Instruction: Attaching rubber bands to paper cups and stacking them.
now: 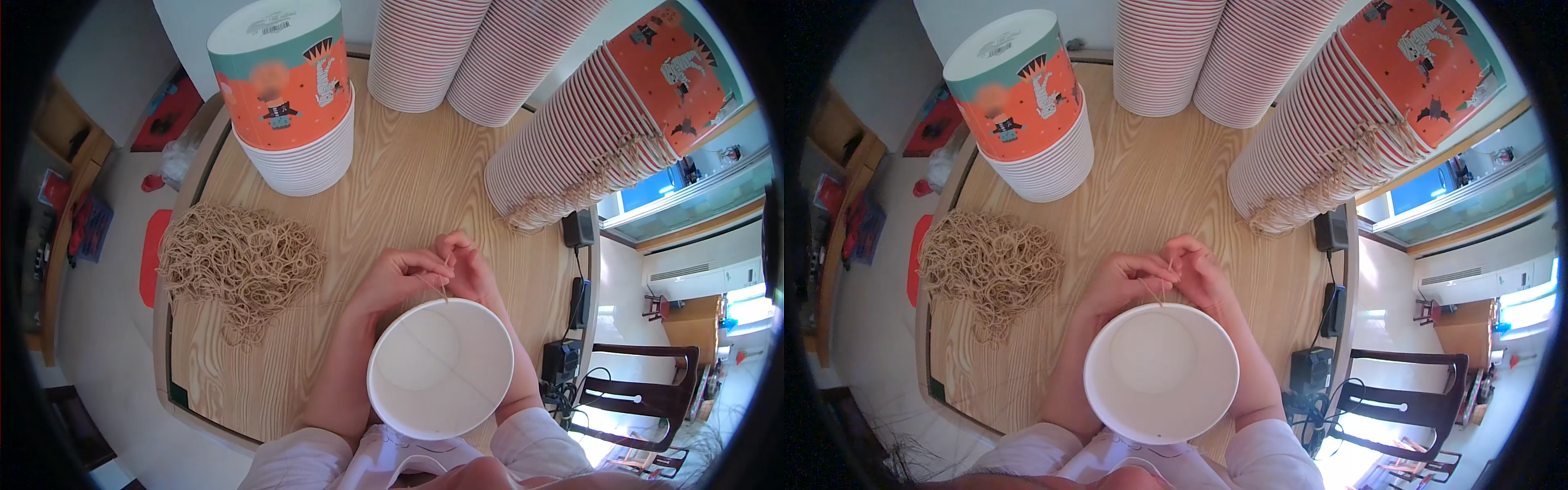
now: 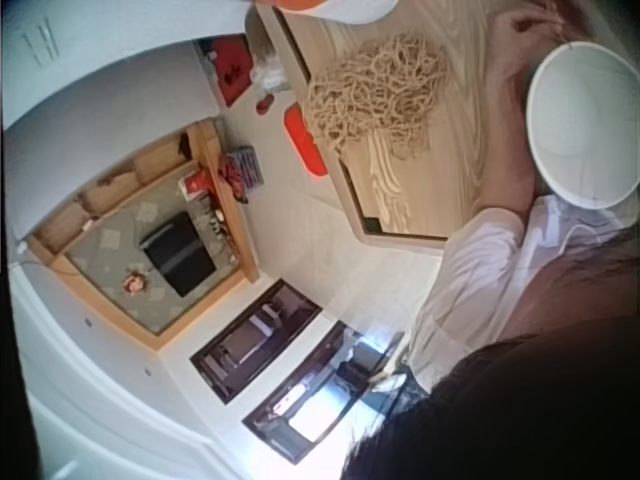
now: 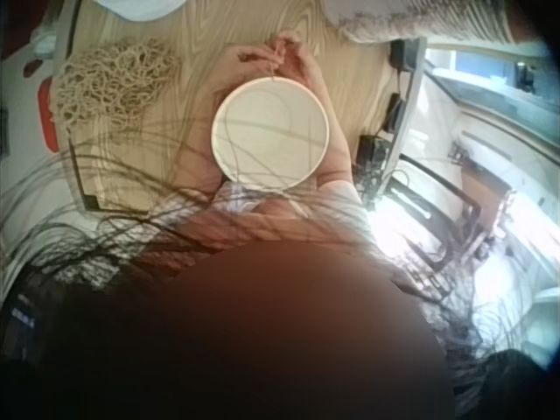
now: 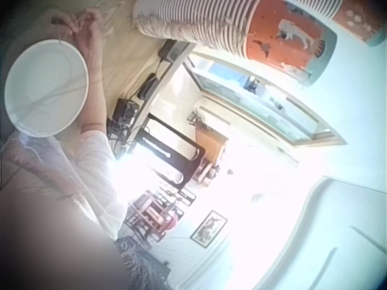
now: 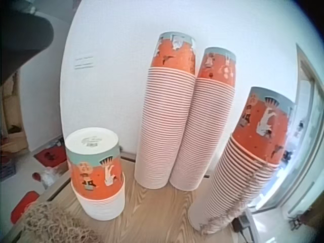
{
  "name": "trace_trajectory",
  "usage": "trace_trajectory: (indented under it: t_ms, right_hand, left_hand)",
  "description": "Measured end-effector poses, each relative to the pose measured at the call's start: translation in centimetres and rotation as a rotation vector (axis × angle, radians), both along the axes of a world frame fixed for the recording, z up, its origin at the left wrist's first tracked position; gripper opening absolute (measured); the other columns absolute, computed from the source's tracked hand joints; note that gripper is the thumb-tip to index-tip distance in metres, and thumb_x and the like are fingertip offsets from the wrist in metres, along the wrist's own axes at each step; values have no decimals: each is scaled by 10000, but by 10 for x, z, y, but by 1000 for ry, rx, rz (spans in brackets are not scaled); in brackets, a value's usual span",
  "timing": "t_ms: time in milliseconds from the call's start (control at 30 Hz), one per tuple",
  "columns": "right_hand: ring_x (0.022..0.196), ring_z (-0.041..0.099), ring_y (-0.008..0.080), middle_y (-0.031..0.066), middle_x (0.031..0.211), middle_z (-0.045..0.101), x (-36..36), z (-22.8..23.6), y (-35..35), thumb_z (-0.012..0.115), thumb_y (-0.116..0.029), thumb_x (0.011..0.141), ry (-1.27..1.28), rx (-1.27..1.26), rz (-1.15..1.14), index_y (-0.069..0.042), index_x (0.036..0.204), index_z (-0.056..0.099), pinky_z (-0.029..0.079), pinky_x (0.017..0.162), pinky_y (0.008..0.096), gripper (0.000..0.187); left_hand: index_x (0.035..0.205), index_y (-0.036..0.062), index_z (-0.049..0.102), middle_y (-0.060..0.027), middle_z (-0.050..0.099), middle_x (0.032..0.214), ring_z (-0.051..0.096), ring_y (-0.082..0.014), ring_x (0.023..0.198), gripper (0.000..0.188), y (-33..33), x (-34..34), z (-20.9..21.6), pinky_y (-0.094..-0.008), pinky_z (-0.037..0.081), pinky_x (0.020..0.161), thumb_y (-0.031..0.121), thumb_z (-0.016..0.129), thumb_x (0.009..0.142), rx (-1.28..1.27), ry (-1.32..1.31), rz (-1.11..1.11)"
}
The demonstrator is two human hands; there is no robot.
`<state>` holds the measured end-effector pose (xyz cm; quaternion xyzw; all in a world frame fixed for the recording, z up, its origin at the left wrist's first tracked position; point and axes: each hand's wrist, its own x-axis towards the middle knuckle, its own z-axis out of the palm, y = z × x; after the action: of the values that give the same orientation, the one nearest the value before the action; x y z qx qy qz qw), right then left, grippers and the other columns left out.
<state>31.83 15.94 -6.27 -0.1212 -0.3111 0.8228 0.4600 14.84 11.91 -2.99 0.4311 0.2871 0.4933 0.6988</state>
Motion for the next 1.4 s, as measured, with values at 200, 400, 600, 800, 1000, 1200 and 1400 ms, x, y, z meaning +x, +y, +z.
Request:
trace_trajectory:
  t_ms: [200, 400, 600, 800, 1000, 1200, 1400]
  right_hand:
    - [779, 554, 136, 32, 852, 558, 6, 0, 2, 693, -169, 820, -38, -6, 96, -1, 1034, 663, 458, 697, 265, 274]
    - [786, 558, 153, 44, 854, 550, 2, 9, 0, 656, -83, 821, -59, -9, 100, -7, 928, 682, 456, 702, 277, 134]
    - [750, 502, 152, 26, 799, 473, -2, 17, -2, 682, -186, 835, -138, 40, 110, -35, 817, 634, 430, 701, 280, 159]
    - [774, 508, 167, 39, 824, 537, -5, 11, 1, 670, -150, 842, 12, 32, 133, -49, 862, 642, 427, 767, 317, 107]
    - [781, 536, 176, 62, 804, 588, -4, 9, 1, 683, -173, 845, 25, 32, 118, -63, 866, 626, 434, 771, 347, 125]
    - [820, 588, 175, 78, 837, 625, 0, 5, 1, 671, -110, 848, -49, -8, 128, -39, 863, 621, 469, 751, 289, 88]
    - [821, 596, 152, 66, 854, 629, -3, 7, -1, 650, -55, 854, -265, 2, 153, -19, 878, 629, 480, 749, 284, 48]
  left_hand:
    - [912, 15, 718, -57, 685, 939, 622, -133, 895, 123, 0, -3, -3, -267, 471, 815, 7, 704, 791, -23, 40, -19]
    - [906, 13, 719, -64, 687, 930, 625, -131, 901, 115, 0, -5, 0, -264, 477, 815, 23, 712, 792, -55, 48, -15]
    - [931, 25, 679, -61, 666, 934, 621, -126, 909, 146, -1, -14, 1, -248, 479, 807, 8, 703, 788, -87, -24, -72]
    - [843, 69, 570, -11, 550, 840, 539, -89, 775, 195, -3, -29, -6, -211, 430, 699, -15, 713, 741, 23, -340, -87]
    - [775, 54, 627, -8, 505, 809, 501, -95, 769, 118, -4, -34, -11, -217, 397, 695, -34, 694, 733, 121, -451, -147]
    - [899, 20, 725, -9, 576, 883, 552, -121, 881, 149, -2, -27, -2, -246, 430, 820, -20, 668, 767, 140, -49, -167]
    - [1046, 26, 700, -56, 673, 997, 590, -129, 989, 207, -6, -25, 7, -257, 449, 894, 30, 645, 846, -59, -25, -131]
